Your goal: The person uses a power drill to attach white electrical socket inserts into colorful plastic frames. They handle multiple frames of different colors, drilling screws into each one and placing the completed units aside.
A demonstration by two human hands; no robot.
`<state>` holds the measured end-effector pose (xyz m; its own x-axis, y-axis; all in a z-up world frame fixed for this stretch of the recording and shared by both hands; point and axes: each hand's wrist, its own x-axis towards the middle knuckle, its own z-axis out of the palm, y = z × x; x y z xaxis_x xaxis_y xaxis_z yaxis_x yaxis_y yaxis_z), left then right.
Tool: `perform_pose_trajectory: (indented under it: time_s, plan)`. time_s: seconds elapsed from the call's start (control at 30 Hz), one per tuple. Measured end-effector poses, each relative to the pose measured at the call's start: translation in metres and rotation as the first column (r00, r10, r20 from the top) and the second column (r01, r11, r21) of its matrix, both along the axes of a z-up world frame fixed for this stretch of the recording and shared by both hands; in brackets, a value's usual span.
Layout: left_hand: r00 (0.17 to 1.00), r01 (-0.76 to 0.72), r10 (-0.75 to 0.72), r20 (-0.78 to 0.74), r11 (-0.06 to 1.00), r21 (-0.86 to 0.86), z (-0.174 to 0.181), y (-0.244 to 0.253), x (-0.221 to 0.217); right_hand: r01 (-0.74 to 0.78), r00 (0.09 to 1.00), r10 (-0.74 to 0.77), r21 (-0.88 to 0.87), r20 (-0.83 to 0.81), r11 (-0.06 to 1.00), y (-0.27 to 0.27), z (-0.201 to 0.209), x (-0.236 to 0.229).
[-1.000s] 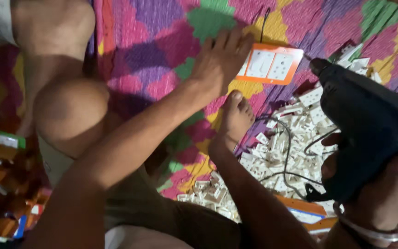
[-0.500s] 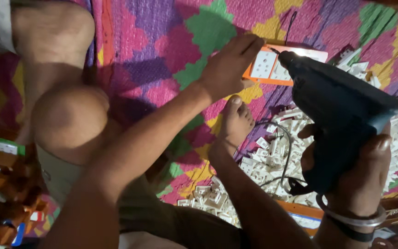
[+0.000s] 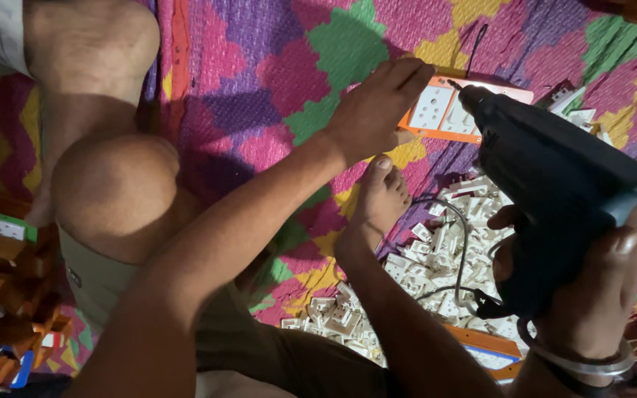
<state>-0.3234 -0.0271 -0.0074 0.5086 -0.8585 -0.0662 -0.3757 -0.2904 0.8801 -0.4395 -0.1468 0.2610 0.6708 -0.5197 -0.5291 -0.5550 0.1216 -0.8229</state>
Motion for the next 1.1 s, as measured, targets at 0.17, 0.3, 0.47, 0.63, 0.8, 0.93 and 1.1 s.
perform_pose_trajectory:
  time_s: [0.17,0.3,0.47,0.63,0.8,0.93,1.1]
  plan:
    - [1.000,-0.020,0.020,0.004,1.000,-0.013,0.002,0.001,0.000,-0.053,0.998,0.051,-0.066,-0.022,0.996,0.000,-0.001,0.000]
    - [1.000,-0.018,0.018,-0.004,1.000,-0.013,0.003,0.001,-0.001,-0.060,0.997,0.057,-0.076,-0.045,0.995,0.000,-0.002,-0.002]
    - [0.999,-0.039,0.040,0.016,0.999,-0.025,-0.002,0.002,-0.001,-0.128,0.985,0.109,-0.149,-0.132,0.980,-0.006,-0.006,-0.007]
    - [0.996,-0.027,0.027,0.089,1.000,-0.009,0.001,0.004,-0.004,-0.459,0.880,0.340,-0.409,-0.331,0.789,-0.010,-0.037,-0.013]
    - [0.989,-0.014,0.007,0.146,0.999,0.046,0.000,-0.004,0.014,-0.237,0.961,0.189,-0.243,-0.203,0.941,-0.013,-0.054,-0.007]
    - [0.998,0.025,-0.030,0.048,0.995,0.101,0.012,0.006,-0.005,0.010,0.995,-0.008,0.019,-0.096,1.000,-0.015,-0.009,-0.026]
    - [0.994,0.023,-0.024,0.111,1.000,0.008,0.008,0.002,0.008,0.040,0.998,-0.040,0.006,-0.049,0.999,-0.024,-0.009,-0.023]
